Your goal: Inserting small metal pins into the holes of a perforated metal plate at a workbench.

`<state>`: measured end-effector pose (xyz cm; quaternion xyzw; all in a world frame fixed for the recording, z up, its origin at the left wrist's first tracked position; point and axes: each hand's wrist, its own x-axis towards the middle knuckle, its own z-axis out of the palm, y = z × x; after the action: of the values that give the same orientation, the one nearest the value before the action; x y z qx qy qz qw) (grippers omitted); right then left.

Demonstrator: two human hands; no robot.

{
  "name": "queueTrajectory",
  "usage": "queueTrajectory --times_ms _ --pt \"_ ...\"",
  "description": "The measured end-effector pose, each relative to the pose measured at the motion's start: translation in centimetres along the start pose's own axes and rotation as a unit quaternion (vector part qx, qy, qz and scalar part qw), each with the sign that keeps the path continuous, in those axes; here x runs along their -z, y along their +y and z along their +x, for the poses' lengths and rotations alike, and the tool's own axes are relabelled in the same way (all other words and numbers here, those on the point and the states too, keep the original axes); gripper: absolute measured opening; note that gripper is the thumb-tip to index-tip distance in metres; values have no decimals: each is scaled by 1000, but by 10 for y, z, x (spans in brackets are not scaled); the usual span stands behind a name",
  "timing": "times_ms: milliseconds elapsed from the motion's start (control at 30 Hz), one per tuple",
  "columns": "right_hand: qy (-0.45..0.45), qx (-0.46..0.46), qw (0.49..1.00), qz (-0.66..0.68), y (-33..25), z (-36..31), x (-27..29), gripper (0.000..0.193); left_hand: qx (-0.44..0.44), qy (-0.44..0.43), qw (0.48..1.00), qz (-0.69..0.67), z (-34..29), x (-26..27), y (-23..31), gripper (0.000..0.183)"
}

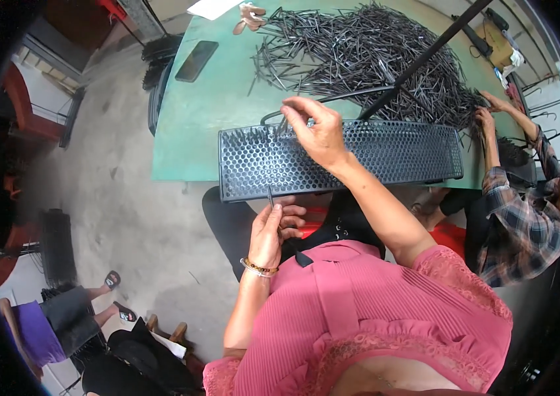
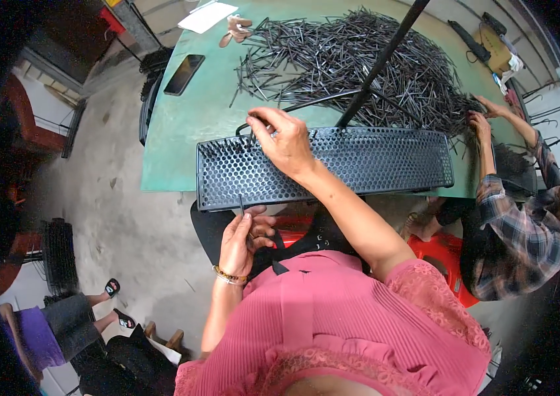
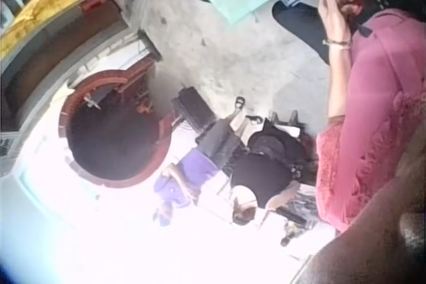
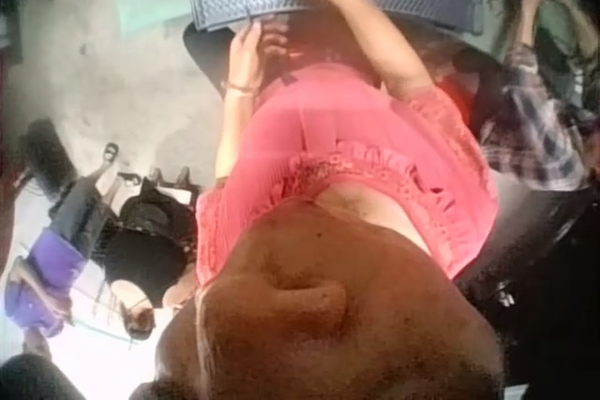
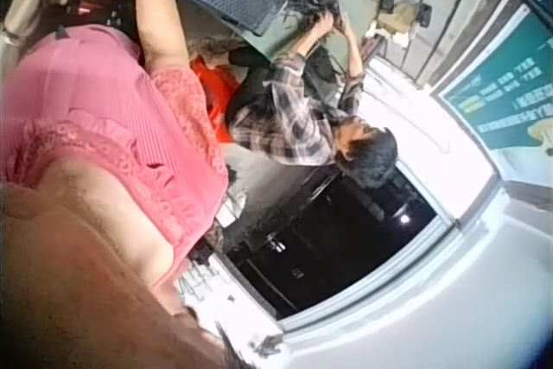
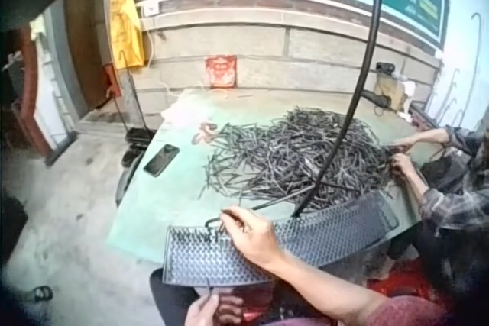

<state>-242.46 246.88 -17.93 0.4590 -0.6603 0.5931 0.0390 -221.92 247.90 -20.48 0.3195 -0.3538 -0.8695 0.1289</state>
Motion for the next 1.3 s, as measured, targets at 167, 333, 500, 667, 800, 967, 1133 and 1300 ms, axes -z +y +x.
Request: queueTrajectory --times_ms 167,333,500,667,800,967,1133,1300 --pt "-9 -10 1000 -4 5 -4 -7 14 -3 5 1000 5 -1 -3 3 34" --pt "-9 3 1000 -15 4 -6 -8 13 1 -5 1000 6 0 -2 -4 35" --pt "1 19 999 -50 9 -14 -13 14 7 -8 1000 12 1 -4 -4 37" --pt "-62 72 993 -71 7 -12 -14 17 11 -8 1000 12 1 -4 -4 37" --pt "-104 134 981 -89 17 -10 -12 16 11 -10 1000 11 1 -5 -3 36" --pt "-91 125 984 -84 15 -9 -9 17 14 -16 1000 10 3 -6 -4 34" --pt "-293 -226 922 117 -19 -20 22 27 -21 -40 999 19 4 -11 8 34" --pt "-340 -331 832 287 -31 -40 33 27 -17 -80 996 42 16 -14 10 32"
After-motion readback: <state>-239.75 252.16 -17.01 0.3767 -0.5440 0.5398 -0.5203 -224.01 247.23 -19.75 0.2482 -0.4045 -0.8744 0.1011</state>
